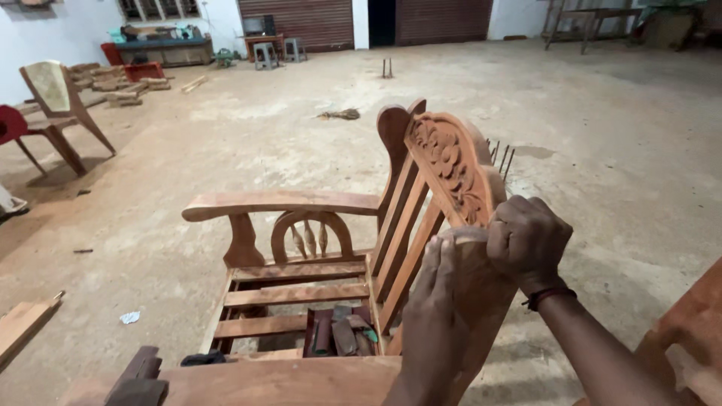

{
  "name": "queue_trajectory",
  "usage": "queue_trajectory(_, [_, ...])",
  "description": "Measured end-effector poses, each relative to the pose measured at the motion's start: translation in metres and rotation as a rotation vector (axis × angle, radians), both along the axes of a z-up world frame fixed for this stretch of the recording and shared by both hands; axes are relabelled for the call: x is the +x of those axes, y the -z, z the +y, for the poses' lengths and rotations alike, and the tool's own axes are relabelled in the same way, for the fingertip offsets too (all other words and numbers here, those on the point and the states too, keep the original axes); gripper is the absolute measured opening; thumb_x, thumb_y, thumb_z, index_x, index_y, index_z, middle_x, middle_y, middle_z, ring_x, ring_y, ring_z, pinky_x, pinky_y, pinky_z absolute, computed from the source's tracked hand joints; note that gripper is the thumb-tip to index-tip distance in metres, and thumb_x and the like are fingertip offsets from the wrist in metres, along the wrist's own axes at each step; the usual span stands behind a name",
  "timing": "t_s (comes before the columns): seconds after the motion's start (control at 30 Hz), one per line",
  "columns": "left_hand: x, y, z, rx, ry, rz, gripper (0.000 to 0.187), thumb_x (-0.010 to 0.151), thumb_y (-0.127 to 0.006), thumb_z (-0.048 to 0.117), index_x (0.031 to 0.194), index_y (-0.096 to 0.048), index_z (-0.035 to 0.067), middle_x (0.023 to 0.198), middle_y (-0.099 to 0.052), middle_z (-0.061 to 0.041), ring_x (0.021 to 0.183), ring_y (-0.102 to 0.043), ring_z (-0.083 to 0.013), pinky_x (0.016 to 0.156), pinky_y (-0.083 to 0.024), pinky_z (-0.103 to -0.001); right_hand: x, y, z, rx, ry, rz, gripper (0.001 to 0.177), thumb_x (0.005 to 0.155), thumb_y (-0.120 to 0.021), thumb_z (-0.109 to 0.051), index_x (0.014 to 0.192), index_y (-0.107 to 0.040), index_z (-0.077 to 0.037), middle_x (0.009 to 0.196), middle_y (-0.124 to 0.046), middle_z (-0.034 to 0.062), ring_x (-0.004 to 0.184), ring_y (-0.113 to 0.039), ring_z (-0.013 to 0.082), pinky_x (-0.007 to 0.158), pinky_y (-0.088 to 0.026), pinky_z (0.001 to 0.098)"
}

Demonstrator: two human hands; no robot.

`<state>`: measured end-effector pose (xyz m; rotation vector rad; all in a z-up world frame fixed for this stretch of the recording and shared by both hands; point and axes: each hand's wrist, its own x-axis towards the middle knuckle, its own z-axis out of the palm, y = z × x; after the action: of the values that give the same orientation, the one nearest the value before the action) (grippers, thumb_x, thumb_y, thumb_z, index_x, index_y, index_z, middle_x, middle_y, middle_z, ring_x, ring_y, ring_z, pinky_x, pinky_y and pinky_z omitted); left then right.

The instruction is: The person sands the backrest and armrest of a wooden chair using a sanding block. They work on the carved floral details and the curved edges of the chair's frame, smoothing the wood surface by hand.

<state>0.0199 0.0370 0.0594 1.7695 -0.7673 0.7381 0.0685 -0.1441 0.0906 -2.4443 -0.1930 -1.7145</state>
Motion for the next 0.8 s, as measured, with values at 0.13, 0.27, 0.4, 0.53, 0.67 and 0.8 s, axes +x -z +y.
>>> queue_trajectory(0.13, [0.022, -0.008, -0.004, 0.108, -0.001, -0.011, 0.065, 0.087, -0.062, 0.002, 0.149, -0.044, -0.006, 0.151, -0.049, -0.031, 0.145, -0.046, -0.0445, 0.115, -0.042, -0.044, -0.002, 0.002, -0.002, -0.019, -0.017, -0.002, 0.011, 0.078, -0.057, -0.01, 0.067, -0.056, -0.009, 0.072, -0.057, 0.0098, 0.07, -0.058, 0.034, 0.061, -0.047, 0.0449])
queue_trajectory(0.27, [0.01, -0.006, 0.003, 0.116, 0.01, -0.046, 0.066, 0.085, -0.063, 0.002, 0.149, -0.047, -0.004, 0.152, -0.05, -0.03, 0.143, -0.047, -0.043, 0.112, -0.043, -0.044, -0.002, 0.0, 0.001, 0.026, -0.018, -0.005, 0.009, 0.076, -0.056, -0.011, 0.067, -0.057, -0.009, 0.071, -0.059, 0.0097, 0.069, -0.059, 0.0332, 0.059, -0.047, 0.0448])
queue_trajectory(0.4, [0.025, -0.008, 0.004, 0.193, 0.007, -0.021, 0.067, 0.085, -0.056, -0.004, 0.151, -0.049, -0.002, 0.155, -0.051, -0.028, 0.145, -0.048, -0.04, 0.114, -0.044, -0.041, -0.001, -0.001, -0.002, -0.017, -0.007, 0.005, 0.012, 0.079, -0.059, -0.013, 0.068, -0.057, -0.009, 0.073, -0.059, 0.0101, 0.071, -0.059, 0.0344, 0.062, -0.047, 0.046])
queue_trajectory(0.53, [0.007, -0.002, 0.01, 0.194, 0.006, -0.047, 0.068, 0.085, -0.056, -0.004, 0.153, -0.048, -0.003, 0.155, -0.051, -0.026, 0.146, -0.047, -0.0401, 0.111, -0.043, -0.041, -0.001, -0.002, 0.001, 0.022, -0.022, -0.018, 0.011, 0.078, -0.057, -0.012, 0.067, -0.058, -0.01, 0.071, -0.059, 0.0102, 0.07, -0.06, 0.0337, 0.06, -0.048, 0.0454])
queue_trajectory(0.67, [0.029, -0.01, 0.005, 0.205, 0.06, -0.019, 0.06, 0.087, -0.062, 0.002, 0.146, -0.051, -0.002, 0.151, -0.051, -0.026, 0.145, -0.047, -0.0381, 0.114, -0.042, -0.041, -0.002, -0.001, 0.001, 0.02, -0.029, -0.005, 0.011, 0.079, -0.057, -0.011, 0.068, -0.058, -0.01, 0.072, -0.06, 0.0102, 0.07, -0.06, 0.0337, 0.061, -0.048, 0.0458])
queue_trajectory(0.8, [0.022, -0.001, 0.006, 0.189, 0.018, -0.07, 0.062, 0.087, -0.058, -0.003, 0.149, -0.052, -0.002, 0.155, -0.052, -0.026, 0.146, -0.047, -0.0385, 0.115, -0.042, -0.042, -0.002, -0.003, 0.004, -0.005, -0.03, -0.044, 0.009, 0.076, -0.058, -0.012, 0.067, -0.058, -0.009, 0.072, -0.059, 0.0112, 0.069, -0.06, 0.0345, 0.061, -0.049, 0.0455])
